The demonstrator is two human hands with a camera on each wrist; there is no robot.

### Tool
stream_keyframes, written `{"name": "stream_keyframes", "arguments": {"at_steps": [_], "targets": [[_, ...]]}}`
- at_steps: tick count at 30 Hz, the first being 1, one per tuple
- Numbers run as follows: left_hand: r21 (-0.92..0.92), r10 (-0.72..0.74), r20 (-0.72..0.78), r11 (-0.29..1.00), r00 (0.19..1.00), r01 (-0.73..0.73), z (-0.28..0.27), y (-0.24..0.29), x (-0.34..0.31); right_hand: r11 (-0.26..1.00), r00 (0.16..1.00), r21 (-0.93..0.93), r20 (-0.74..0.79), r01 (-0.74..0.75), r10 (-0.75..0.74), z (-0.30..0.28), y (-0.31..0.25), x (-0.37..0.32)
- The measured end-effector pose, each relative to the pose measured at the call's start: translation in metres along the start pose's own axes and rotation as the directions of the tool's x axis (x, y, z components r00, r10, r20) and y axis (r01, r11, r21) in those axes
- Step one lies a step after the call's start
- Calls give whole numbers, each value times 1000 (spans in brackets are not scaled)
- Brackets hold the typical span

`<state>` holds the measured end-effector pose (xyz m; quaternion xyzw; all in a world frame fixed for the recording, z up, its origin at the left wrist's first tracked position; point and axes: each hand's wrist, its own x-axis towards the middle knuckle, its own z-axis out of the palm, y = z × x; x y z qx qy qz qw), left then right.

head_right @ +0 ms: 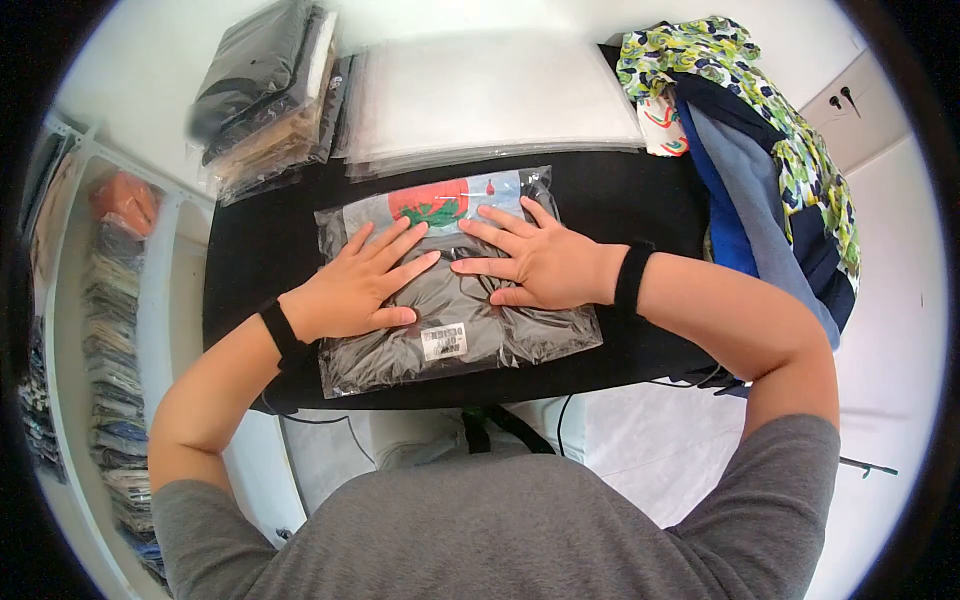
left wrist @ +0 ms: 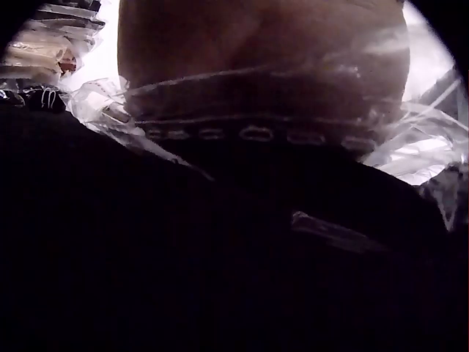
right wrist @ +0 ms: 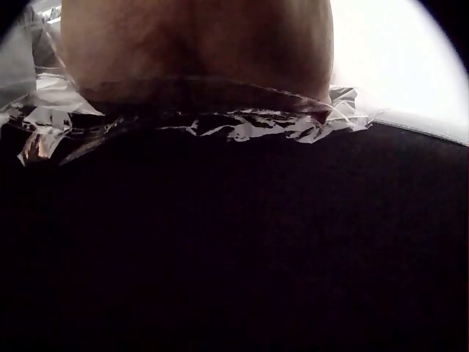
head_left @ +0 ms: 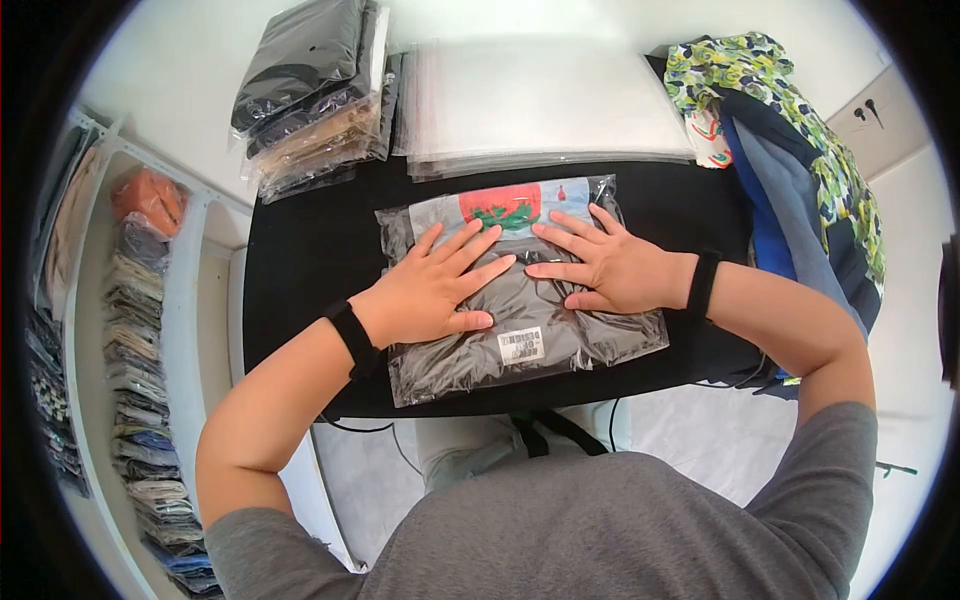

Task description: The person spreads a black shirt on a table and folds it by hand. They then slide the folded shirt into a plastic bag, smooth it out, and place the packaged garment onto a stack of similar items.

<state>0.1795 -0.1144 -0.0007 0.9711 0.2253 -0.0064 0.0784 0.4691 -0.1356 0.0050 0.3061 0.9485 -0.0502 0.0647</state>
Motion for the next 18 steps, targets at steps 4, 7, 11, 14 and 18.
{"name": "stream_keyframes", "arguments": {"at_steps": [4, 7, 11, 14, 18], "targets": [[-6, -3, -1, 1000, 1000, 3, 0, -1, 1, 1000, 1000, 27, 12, -4, 4, 1, 2, 1], [10, -4, -1, 1000, 1000, 4, 1, -1, 1, 999, 1000, 43, 23, -13, 12, 1, 2, 1], [41, 4, -12, 999, 1000, -3, 1, 1, 0, 995, 999, 100, 32, -25, 22, 5, 3, 2], [70, 12, -10, 997, 1000, -11, 2, 0, -1, 988, 998, 148, 61, -38, 29, 2, 6, 4], [112, 7, 14, 994, 1000, -9, -11, 6, 0, 998, 998, 41, -37, -57, 59, -31, -18, -3]]}}
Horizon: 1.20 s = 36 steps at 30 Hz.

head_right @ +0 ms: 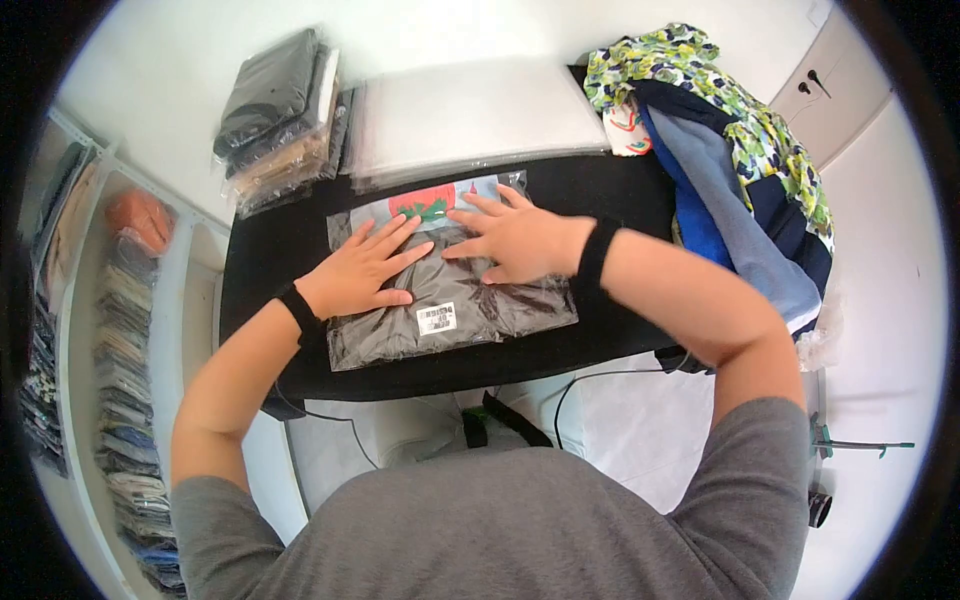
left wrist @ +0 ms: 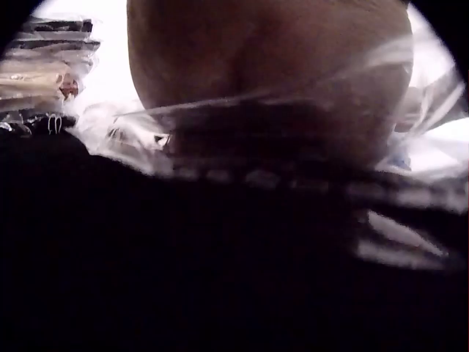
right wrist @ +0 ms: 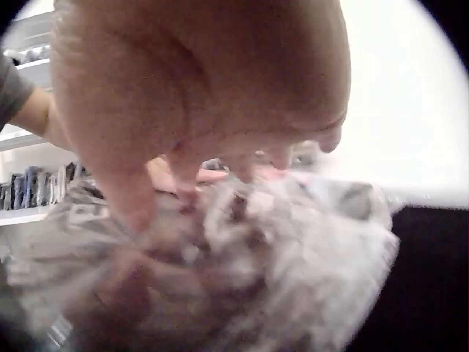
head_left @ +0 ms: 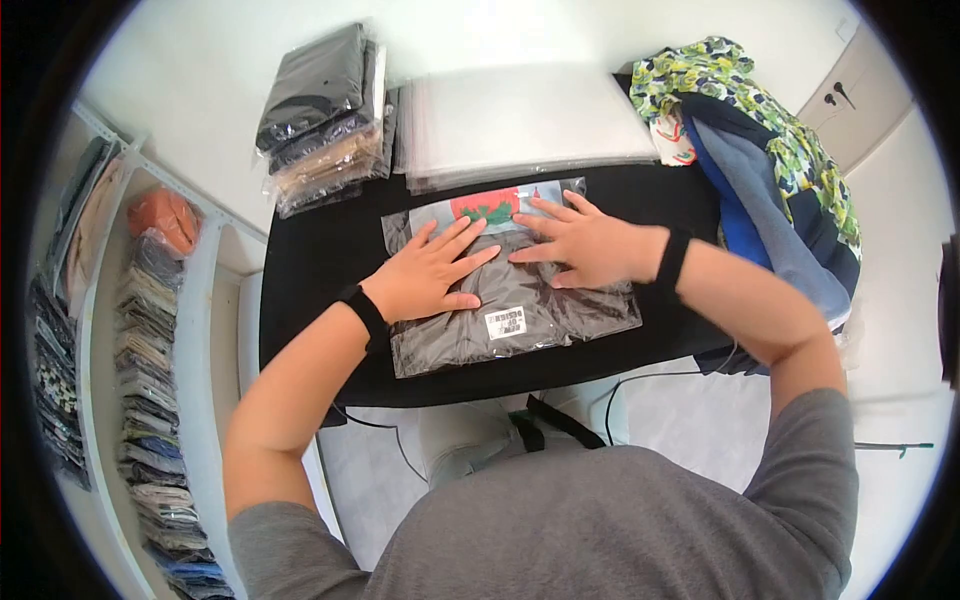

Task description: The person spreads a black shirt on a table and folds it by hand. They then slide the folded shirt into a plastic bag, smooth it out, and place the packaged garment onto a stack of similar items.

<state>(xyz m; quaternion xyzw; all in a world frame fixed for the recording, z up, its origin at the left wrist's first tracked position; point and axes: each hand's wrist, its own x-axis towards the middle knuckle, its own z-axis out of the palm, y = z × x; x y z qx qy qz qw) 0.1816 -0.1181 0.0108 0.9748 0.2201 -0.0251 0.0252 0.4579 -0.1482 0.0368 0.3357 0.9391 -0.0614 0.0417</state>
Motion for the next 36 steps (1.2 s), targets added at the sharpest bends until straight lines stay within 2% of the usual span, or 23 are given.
{"name": "stream_keyframes", "arguments": {"at_steps": [1, 2, 3, 4, 5, 7, 9, 12, 15, 18, 28, 29, 30, 31, 32, 33, 34, 35, 36], "targets": [[14, 2, -8, 1000, 1000, -2, -11, 4, -2, 986, 996, -167, -91, -22, 7, -6, -14, -4], [38, -67, -113, 997, 991, 72, -23, 9, -5, 988, 979, -148, -202, -48, 17, -5, -32, -10], [52, -129, -215, 988, 968, 143, -33, 16, -9, 995, 983, -91, -185, -36, 18, 0, -44, -17], [-9, -168, -291, 985, 942, 173, -42, 25, -16, 996, 984, -56, -169, -70, 60, 8, -57, -27], [-6, -158, -292, 987, 943, 164, -45, 34, -22, 994, 984, -19, -149, -105, 101, 16, -67, -36], [-65, -103, -86, 993, 991, 97, -43, 54, -34, 990, 984, -13, -114, -140, 138, 27, -71, -45], [-21, -80, -46, 997, 996, 79, -28, 58, -43, 967, 960, -25, -126, -254, 249, 37, -67, -46], [-10, -205, 36, 979, 978, 205, -12, 44, -54, 969, 966, 24, -74, -246, 247, 43, -59, -47], [-134, -224, 95, 963, 970, 235, 3, 31, -58, 962, 966, 90, -7, -258, 260, 47, -57, -46], [-139, -245, 164, 953, 956, 268, 10, 29, -57, 953, 962, 134, 62, -272, 266, 48, -55, -46], [-191, -226, 194, 946, 955, 262, 10, 20, -56, 942, 963, 211, 123, -260, 238, 46, -44, -43], [-269, -226, 160, 927, 961, 263, 9, 18, -55, 940, 971, 242, 75, -239, 227, 47, -39, -42], [-347, -230, 125, 901, 965, 259, 7, 18, -56, 889, 973, 399, 28, -223, 231, 43, -33, -43], [-341, -230, 121, 904, 966, 258, 2, 18, -59, 818, 970, 542, -19, -192, 241, 38, -31, -44], [-314, -253, 37, 916, 967, 251, -5, 17, -63, 763, 944, 636, -168, -116, 283, 33, -34, -48], [-285, -271, -50, 926, 961, 246, -13, 16, -66, 769, 943, 629, -177, -112, 283, 27, -38, -55], [-143, -270, -280, 961, 921, 238, -28, 31, -68, 841, 935, 513, -182, -175, 306, 16, -49, -64], [-134, -264, -283, 963, 922, 235, -32, 41, -72, 890, 924, 388, -190, -239, 331, 12, -58, -72], [-195, -252, -321, 961, 913, 196, -33, 51, -77, 887, 918, 388, -198, -249, 344, 15, -64, -78]]}}
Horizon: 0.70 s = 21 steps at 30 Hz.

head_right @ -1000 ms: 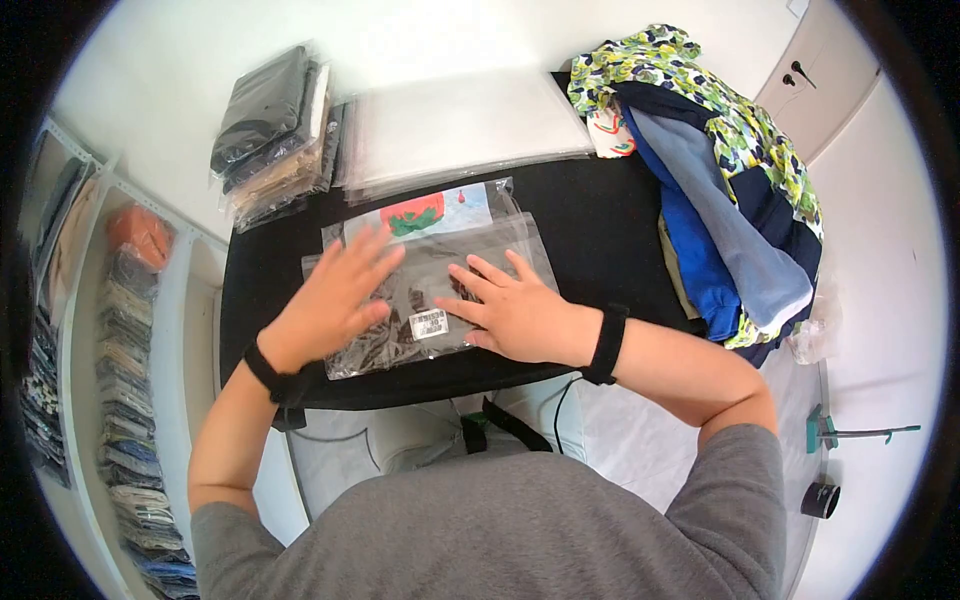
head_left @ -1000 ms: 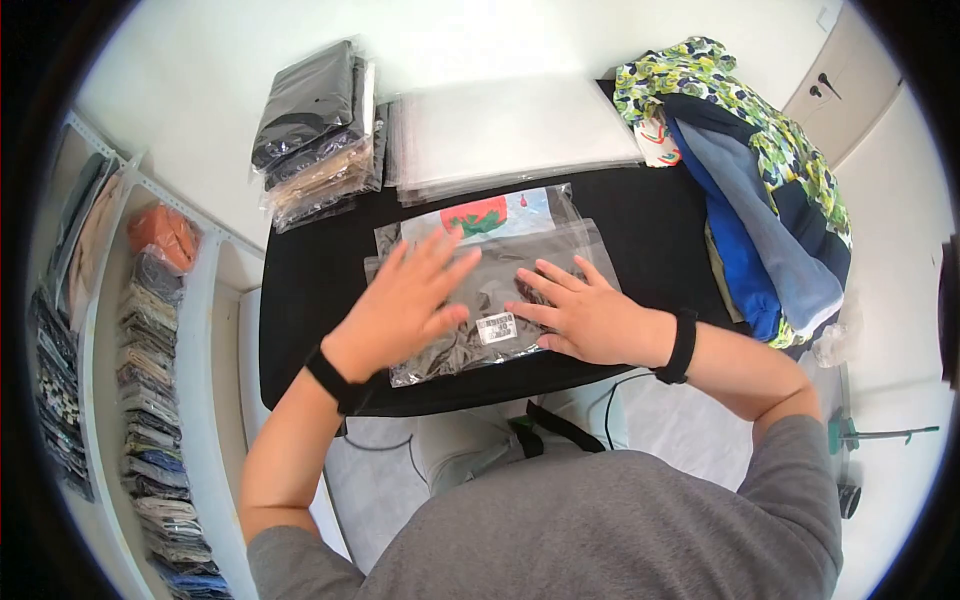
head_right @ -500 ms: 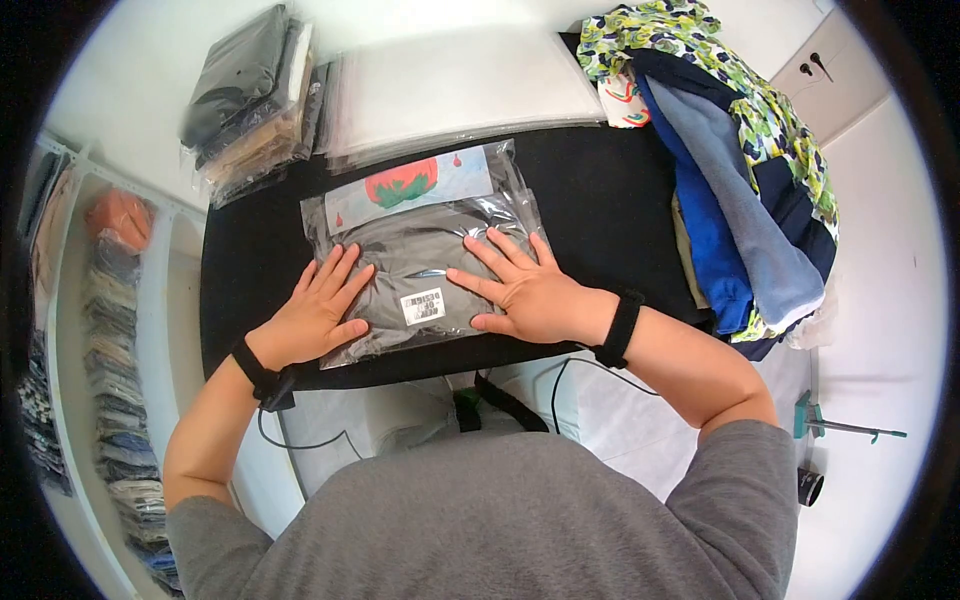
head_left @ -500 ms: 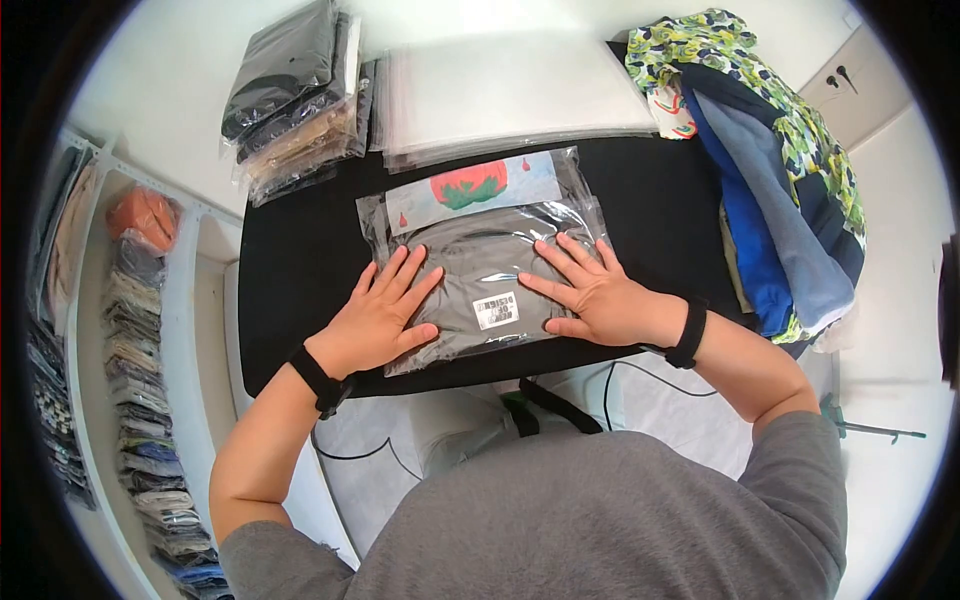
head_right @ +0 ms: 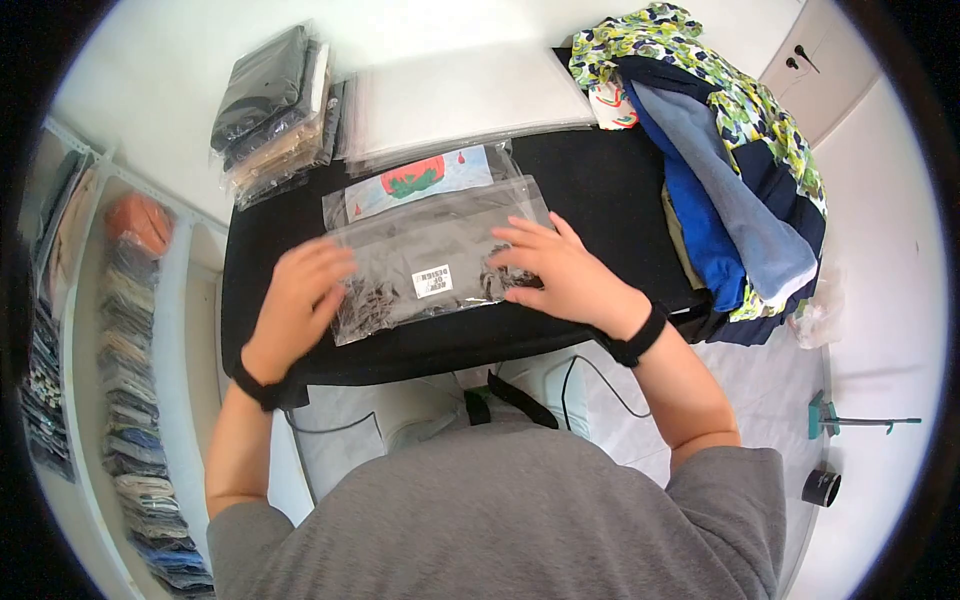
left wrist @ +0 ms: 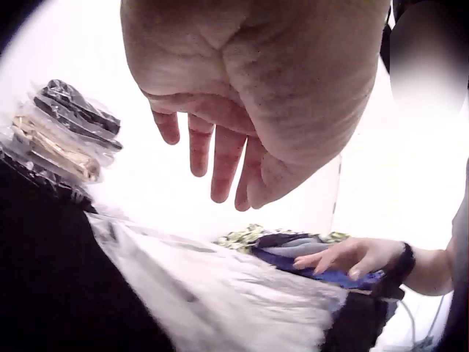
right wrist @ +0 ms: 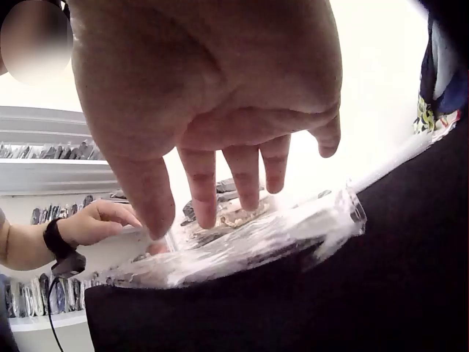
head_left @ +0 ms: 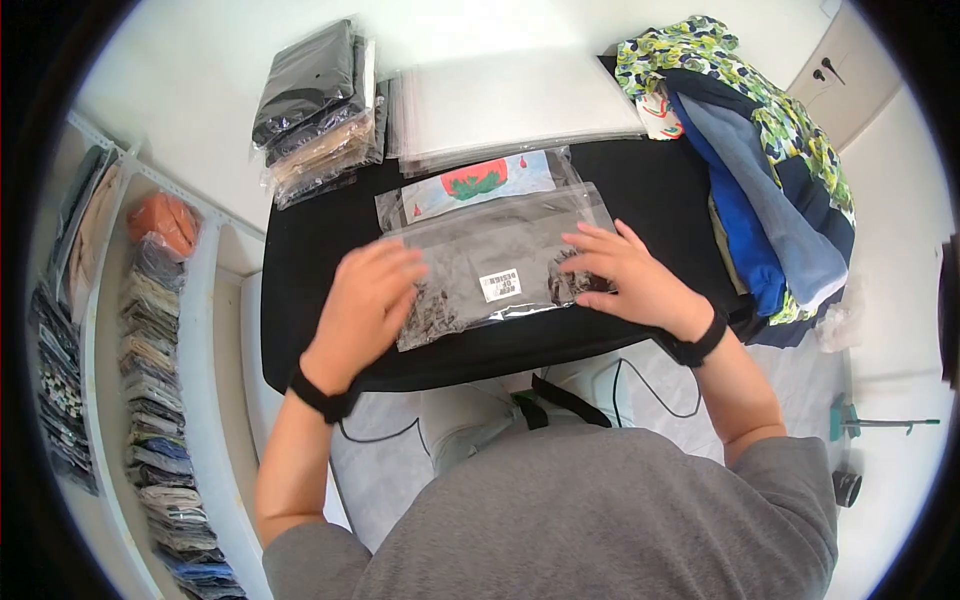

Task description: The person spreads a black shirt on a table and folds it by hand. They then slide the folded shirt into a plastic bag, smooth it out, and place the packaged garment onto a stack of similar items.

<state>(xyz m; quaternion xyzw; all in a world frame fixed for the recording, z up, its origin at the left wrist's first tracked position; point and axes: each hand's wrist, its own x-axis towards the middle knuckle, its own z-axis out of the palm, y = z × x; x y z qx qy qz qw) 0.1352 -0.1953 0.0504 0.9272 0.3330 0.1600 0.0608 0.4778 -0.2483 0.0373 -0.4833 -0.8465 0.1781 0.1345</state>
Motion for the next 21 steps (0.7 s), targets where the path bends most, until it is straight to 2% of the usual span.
{"name": "stream_keyframes", "arguments": {"at_steps": [1, 2, 3, 4, 8, 11, 14, 15, 17, 18, 19, 21], "targets": [[-72, 14, -37, 997, 999, -17, 1, 10, -8, 1000, 1000, 1, -6, -3, 3, 4, -1, -8], [-40, 41, -57, 998, 998, -44, 4, 23, -14, 999, 1000, -30, -2, -28, 28, 10, -1, -14], [-43, 6, 41, 999, 999, -5, 10, 28, -21, 997, 999, -61, 2, -53, 53, 12, 0, -18], [3, -40, 63, 999, 997, 40, 17, 32, -25, 995, 996, -51, 27, -82, 84, 11, 1, -20], [78, -156, 61, 985, 986, 151, 36, 27, -36, 995, 996, 52, 29, -88, 86, 22, 13, -25], [153, -128, 18, 980, 992, 124, 44, 21, -34, 996, 997, 49, 22, -76, 75, 25, 15, -26], [100, -116, -24, 988, 993, 117, 40, 20, -31, 998, 998, 39, -17, -58, 58, 25, 14, -29], [99, -112, -26, 988, 993, 114, 36, 21, -30, 993, 996, 106, -65, -56, 63, 24, 15, -29], [1, -231, 131, 973, 964, 232, 14, 28, -26, 984, 991, 170, -114, -51, 71, 20, 17, -31], [-74, -199, 119, 975, 973, 208, 6, 27, -27, 909, 992, 411, -60, -73, 107, 16, 20, -34], [-75, -198, 119, 975, 973, 208, 2, 22, -30, 774, 992, 625, 1, -101, 128, 12, 22, -37], [-342, -230, 111, 905, 967, 254, -6, 11, -39, 754, 991, 648, 5, -107, 136, 2, 22, -37]]}}
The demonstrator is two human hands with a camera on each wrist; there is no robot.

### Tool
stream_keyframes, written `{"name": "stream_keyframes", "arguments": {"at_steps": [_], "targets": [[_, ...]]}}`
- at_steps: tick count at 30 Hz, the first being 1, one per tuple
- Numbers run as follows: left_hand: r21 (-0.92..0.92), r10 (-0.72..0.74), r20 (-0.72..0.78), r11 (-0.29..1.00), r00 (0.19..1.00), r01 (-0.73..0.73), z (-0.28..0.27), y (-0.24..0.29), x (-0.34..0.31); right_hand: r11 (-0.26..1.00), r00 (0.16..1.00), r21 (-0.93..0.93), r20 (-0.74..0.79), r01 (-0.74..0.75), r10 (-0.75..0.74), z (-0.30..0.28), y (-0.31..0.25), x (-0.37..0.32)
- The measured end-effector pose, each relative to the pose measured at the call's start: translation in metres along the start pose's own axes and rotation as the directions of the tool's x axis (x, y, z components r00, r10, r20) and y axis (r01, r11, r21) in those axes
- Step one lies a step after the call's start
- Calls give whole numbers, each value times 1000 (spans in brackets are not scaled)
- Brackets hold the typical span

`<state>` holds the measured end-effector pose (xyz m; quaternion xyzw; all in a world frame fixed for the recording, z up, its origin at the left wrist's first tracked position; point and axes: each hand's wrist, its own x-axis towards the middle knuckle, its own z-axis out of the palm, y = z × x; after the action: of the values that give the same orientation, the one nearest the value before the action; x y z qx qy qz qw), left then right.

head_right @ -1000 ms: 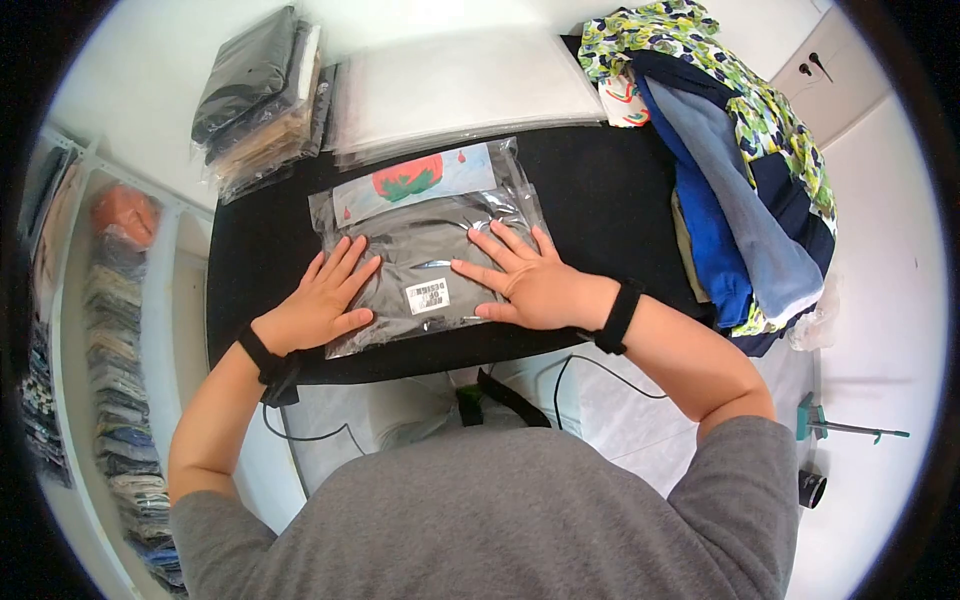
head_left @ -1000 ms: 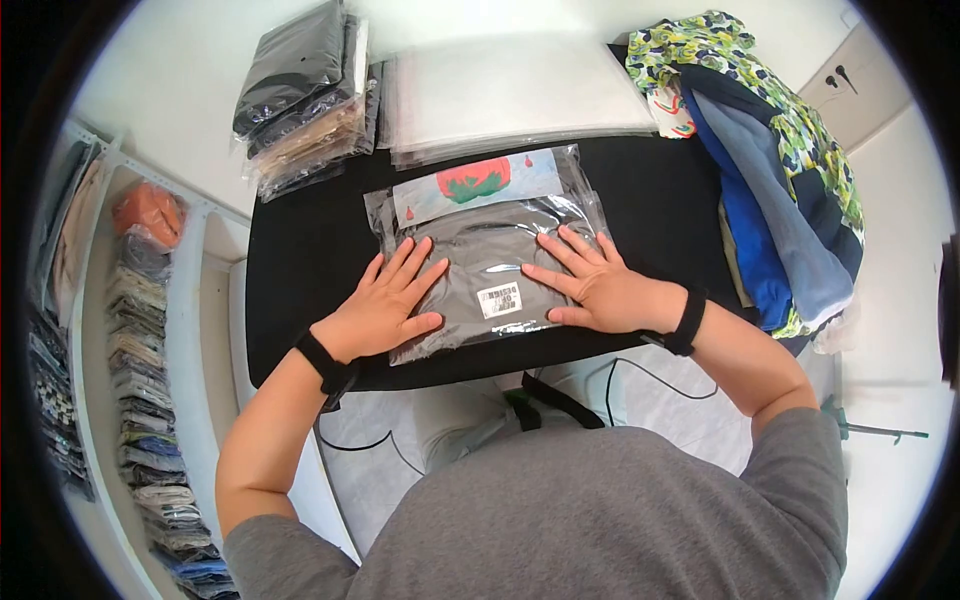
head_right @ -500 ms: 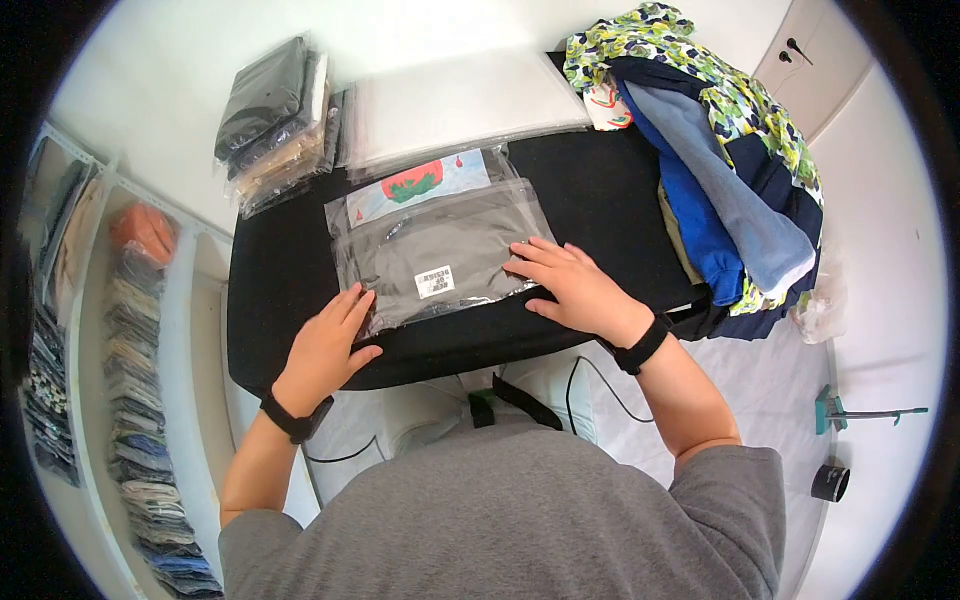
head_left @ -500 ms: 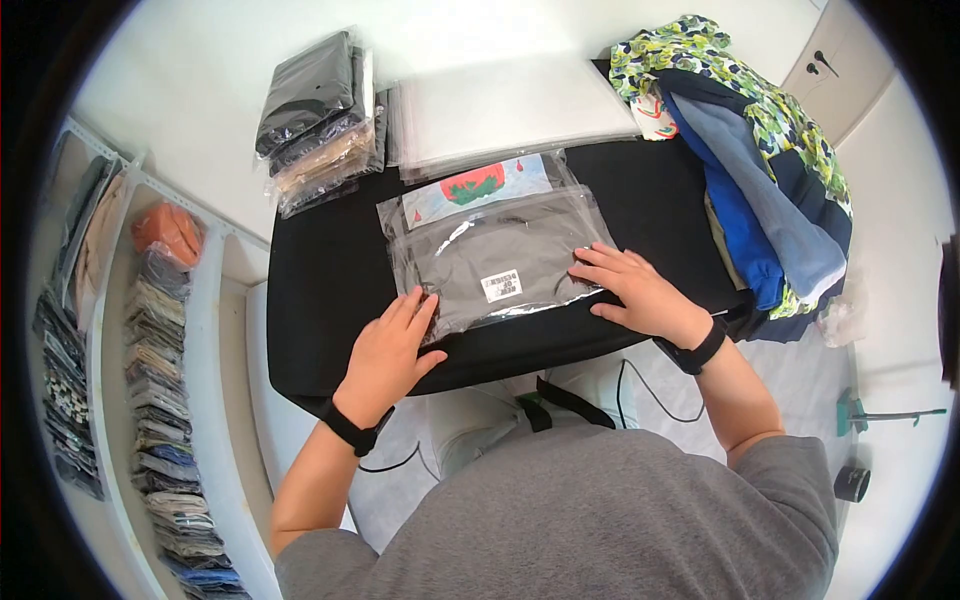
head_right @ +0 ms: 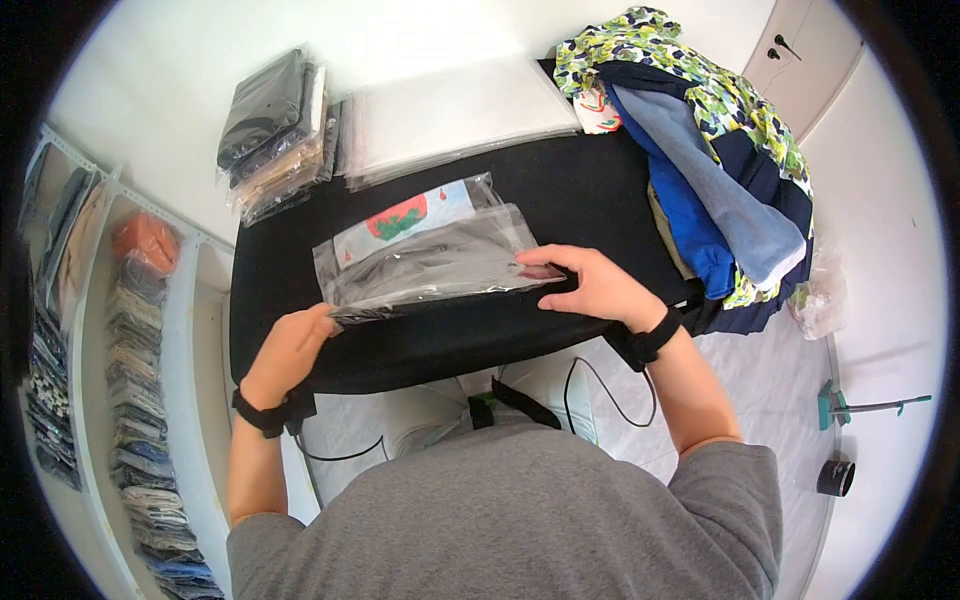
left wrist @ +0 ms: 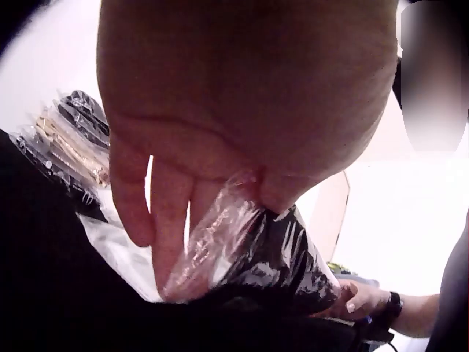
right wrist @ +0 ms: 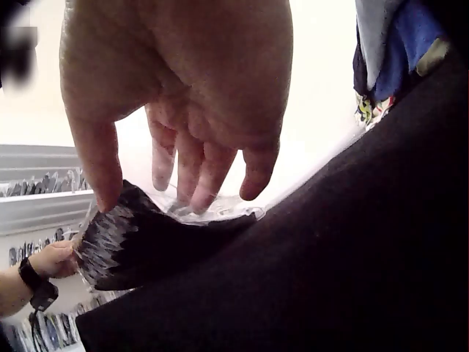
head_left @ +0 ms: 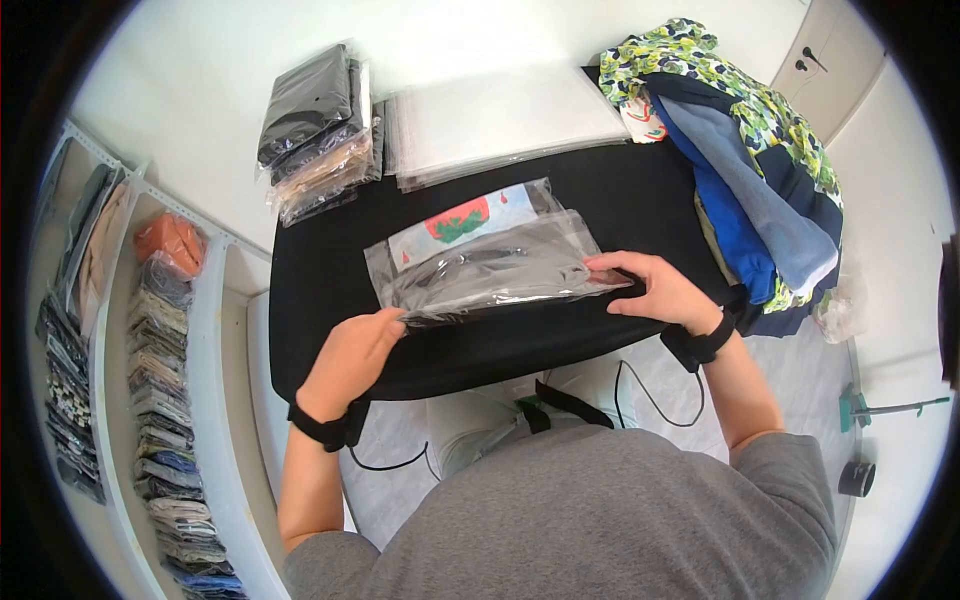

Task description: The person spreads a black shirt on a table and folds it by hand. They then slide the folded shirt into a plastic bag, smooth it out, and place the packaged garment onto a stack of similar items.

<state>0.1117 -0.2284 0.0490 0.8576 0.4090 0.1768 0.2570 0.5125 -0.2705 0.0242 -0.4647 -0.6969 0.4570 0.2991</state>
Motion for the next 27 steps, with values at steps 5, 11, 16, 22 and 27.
{"name": "stream_keyframes", "arguments": {"at_steps": [5, 11, 16, 22, 27], "targets": [[-270, -16, -66, 963, 998, -2, -26, 3, -4, 967, 982, -177, -21, 182, -188, -3, 2, 31], [-411, -161, -173, 908, 972, 77, -64, 9, 0, 919, 968, -315, -6, 238, -253, -11, -18, 63], [-583, -236, -65, 798, 970, 155, -109, -19, 30, 967, 959, -160, -170, 199, -225, -18, -68, 74], [-668, -539, 185, 545, 822, 507, -61, -84, 81, 861, 929, 403, -64, -311, 365, -15, -1, 105], [-619, -710, 201, 442, 675, 649, -17, -90, 39, 639, 848, 634, 50, -435, 527, -15, 50, 84]]}}
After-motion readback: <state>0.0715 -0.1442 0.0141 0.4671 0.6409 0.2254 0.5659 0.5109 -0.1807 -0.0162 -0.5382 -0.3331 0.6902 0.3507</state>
